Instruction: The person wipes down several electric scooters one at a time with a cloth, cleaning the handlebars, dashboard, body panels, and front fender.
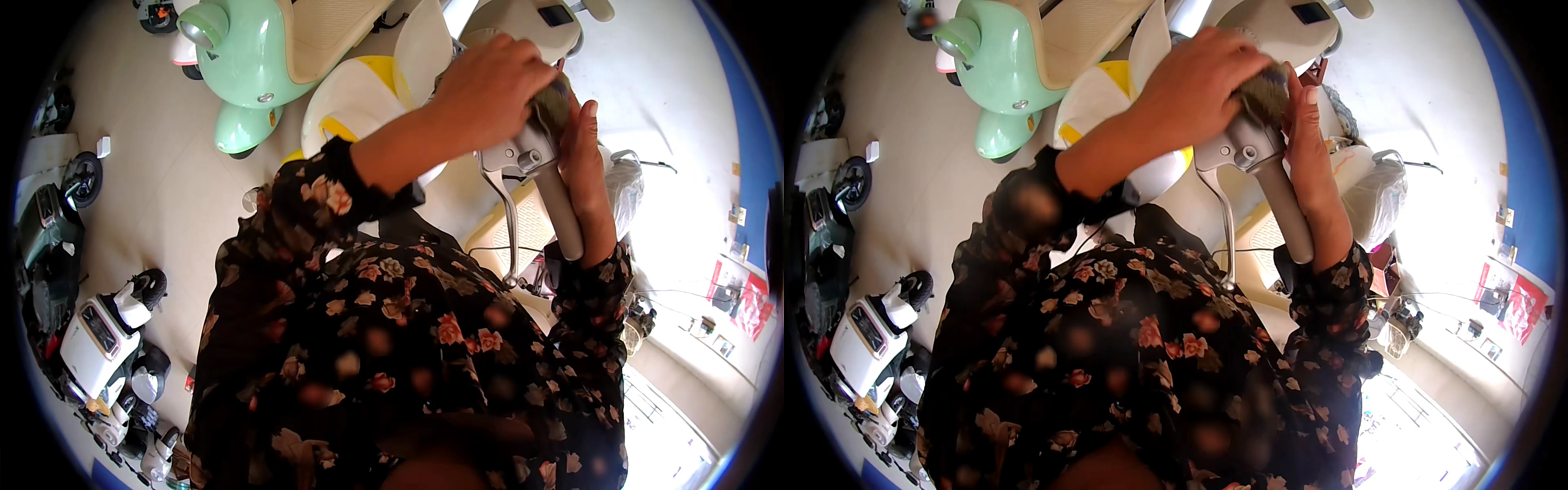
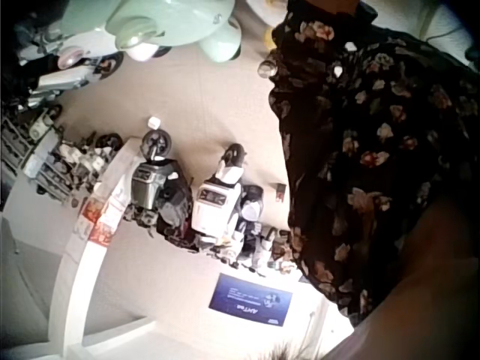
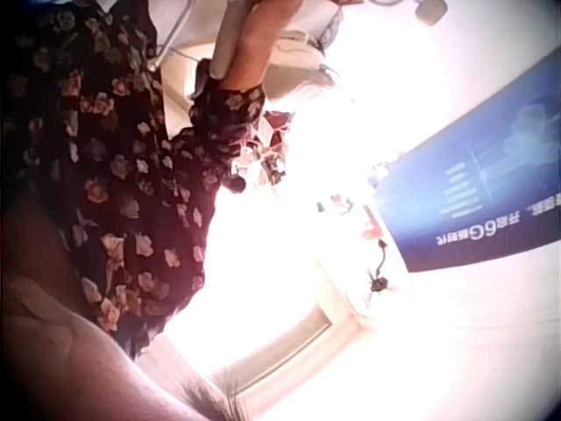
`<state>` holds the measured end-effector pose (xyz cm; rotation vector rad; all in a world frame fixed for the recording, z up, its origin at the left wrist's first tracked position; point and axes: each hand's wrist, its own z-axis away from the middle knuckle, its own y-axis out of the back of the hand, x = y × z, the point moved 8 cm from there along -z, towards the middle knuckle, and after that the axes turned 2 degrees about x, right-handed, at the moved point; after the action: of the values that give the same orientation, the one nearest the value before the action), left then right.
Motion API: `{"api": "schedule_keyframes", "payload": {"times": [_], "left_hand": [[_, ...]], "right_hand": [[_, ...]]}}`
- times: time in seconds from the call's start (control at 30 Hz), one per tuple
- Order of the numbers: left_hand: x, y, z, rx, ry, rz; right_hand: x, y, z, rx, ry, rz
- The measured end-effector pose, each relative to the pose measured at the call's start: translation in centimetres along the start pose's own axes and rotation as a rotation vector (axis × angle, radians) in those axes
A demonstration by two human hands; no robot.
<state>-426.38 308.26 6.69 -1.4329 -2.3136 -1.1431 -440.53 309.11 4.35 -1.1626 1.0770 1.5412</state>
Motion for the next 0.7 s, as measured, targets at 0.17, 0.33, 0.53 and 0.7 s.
{"api": "schedule_keyframes", "payload": {"times": [0.17, 0.33, 0.53, 0.7], "left_hand": [[-4.7, 3.1, 0.5, -0.006, 0.086, -0.133], [-0.2, 3.5, 2.4, -0.053, -0.009, 0.032], [0.7, -1.4, -2.7, -0.279, 0.024, -0.218], [-4.9, -5.3, -5.6, -0.563, 0.261, -0.354]], "right_hand": [[-0.4, 1.5, 0.7, 0.092, 0.008, 0.298], [-0.8, 1.7, 0.7, 0.105, 0.030, 0.240], [-1.1, 2.3, 1.0, 0.202, 0.081, 0.163], [-1.3, 3.7, 0.7, 0.248, 0.107, 0.104]]}}
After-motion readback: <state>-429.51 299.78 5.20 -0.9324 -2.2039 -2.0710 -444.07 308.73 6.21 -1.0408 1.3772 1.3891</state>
